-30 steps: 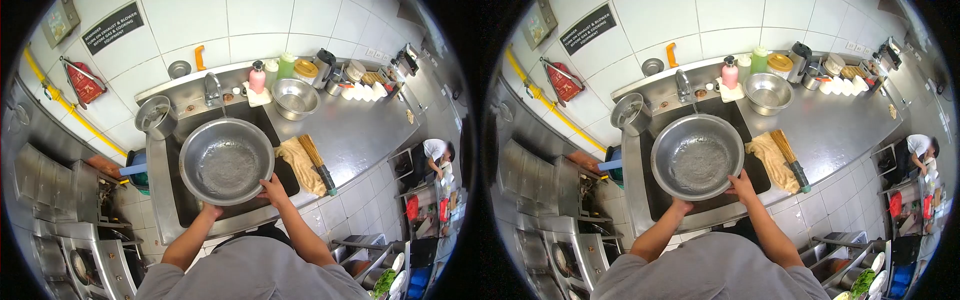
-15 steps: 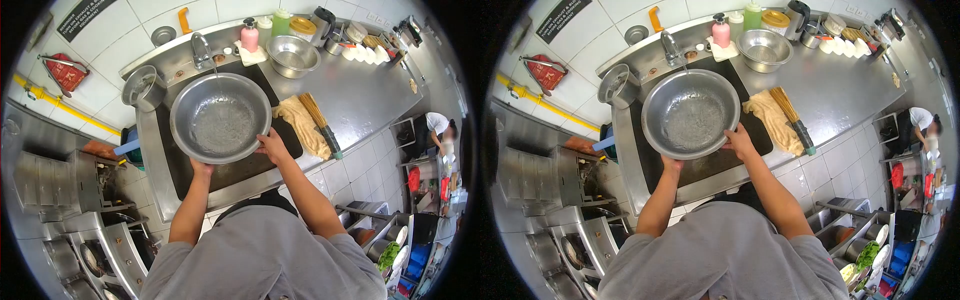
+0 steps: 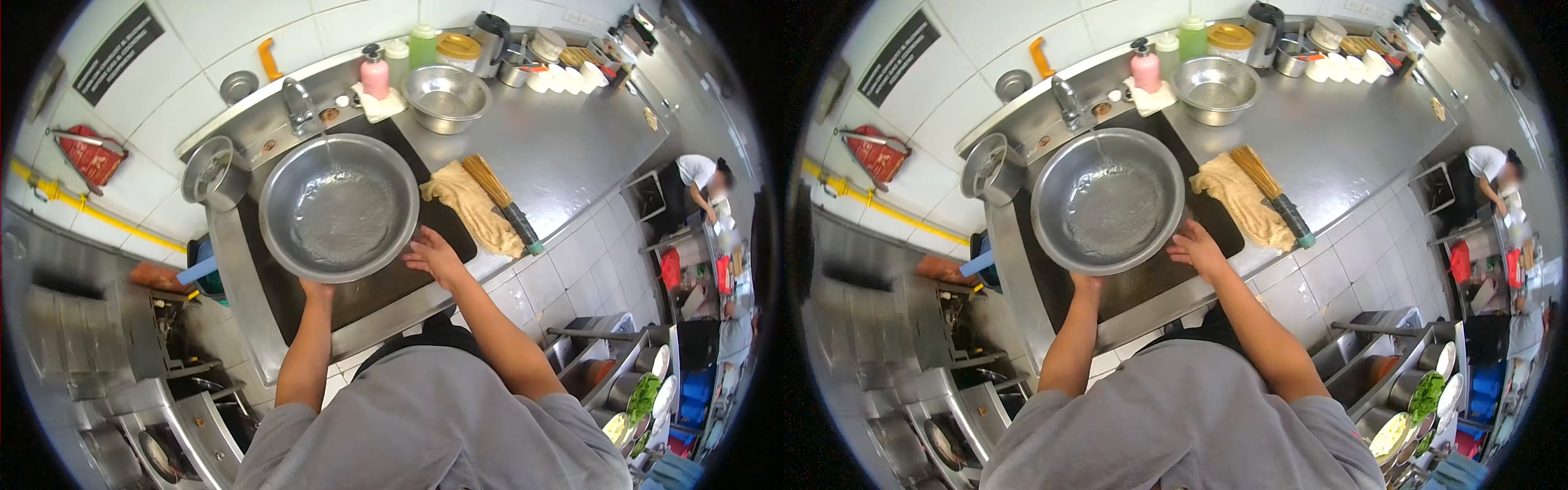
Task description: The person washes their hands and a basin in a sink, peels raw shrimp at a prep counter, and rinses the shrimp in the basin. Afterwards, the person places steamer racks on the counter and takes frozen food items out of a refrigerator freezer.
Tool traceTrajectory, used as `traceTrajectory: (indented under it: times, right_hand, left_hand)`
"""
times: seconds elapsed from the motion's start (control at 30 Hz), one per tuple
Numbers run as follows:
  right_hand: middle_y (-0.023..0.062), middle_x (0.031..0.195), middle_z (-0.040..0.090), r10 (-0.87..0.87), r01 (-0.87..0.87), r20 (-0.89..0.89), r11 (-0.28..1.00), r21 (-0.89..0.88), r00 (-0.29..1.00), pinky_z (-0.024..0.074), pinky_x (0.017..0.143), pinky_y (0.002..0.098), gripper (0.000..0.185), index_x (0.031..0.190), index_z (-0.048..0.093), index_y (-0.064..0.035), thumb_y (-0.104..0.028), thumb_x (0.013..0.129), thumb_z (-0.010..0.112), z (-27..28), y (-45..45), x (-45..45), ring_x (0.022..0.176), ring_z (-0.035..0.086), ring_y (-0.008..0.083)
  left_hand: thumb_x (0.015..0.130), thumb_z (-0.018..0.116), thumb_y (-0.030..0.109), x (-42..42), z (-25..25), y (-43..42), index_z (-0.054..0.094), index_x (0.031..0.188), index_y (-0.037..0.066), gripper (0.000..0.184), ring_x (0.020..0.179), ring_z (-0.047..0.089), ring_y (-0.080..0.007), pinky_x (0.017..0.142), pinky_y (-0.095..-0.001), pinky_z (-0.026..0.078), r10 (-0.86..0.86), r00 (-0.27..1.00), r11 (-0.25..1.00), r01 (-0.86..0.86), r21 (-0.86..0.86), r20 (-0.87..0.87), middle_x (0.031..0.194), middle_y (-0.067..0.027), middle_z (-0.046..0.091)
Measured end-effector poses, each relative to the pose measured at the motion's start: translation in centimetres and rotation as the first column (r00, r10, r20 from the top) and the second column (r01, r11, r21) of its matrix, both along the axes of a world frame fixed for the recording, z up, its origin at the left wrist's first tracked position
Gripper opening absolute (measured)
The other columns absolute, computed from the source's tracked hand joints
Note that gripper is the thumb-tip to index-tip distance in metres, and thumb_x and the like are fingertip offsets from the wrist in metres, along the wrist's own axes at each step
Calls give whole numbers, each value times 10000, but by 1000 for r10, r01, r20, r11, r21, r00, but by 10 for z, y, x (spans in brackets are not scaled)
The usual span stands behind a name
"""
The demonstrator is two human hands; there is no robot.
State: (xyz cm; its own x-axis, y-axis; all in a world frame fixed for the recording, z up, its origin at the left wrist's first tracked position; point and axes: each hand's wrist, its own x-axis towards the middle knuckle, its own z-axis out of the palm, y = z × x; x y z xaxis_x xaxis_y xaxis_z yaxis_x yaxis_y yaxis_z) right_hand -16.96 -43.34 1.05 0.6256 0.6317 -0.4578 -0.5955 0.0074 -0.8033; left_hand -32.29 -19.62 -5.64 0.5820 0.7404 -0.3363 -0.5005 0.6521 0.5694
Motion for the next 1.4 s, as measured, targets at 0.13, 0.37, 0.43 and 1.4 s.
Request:
traceTrajectory:
  times: [0.13, 0.37, 0.43, 1.4]
  right_hand:
    - [183, 1341, 529, 82, -78, -43, 993, 93, 996, 539, 884, 375, 626, 1470, 287, -8, -178, 957, 602, 24, -61, 12, 1033, 654, 277]
    - [148, 1297, 587, 137, -123, -47, 966, 228, 989, 518, 926, 393, 494, 1426, 389, -31, -199, 991, 552, 29, -196, 42, 1072, 645, 263]
    - [143, 1281, 600, 143, -132, -33, 965, 225, 989, 519, 920, 393, 454, 1394, 439, -35, -218, 995, 554, 24, -241, 56, 1083, 636, 260]
    - [-6, 652, 517, -900, 951, 310, 301, -73, 308, 428, 555, 242, 370, 692, 504, -114, -336, 980, 572, 47, -826, 240, 586, 493, 86]
  left_hand:
    - [977, 532, 284, -3, -60, 5, 570, 1224, 130, 294, 1069, 625, -269, 946, -448, 532, -152, 914, 979, 87, -182, -377, 1180, -54, 642]
    - [963, 542, 441, 4, -49, -34, 486, 1379, 34, 584, 1144, 565, -290, 935, -433, 476, -349, -64, 387, 899, -206, -935, 1329, -168, 564]
    - [949, 531, 537, 8, -69, -43, 475, 1404, 33, 681, 1247, 494, -291, 1057, -446, 373, -267, -155, 106, 976, -189, -951, 1371, -157, 542]
    - [956, 588, 258, 601, 164, -638, 630, 1186, 27, 329, 671, 659, -129, 602, -297, 509, -8, -224, -986, 166, -30, -975, 762, -61, 693]
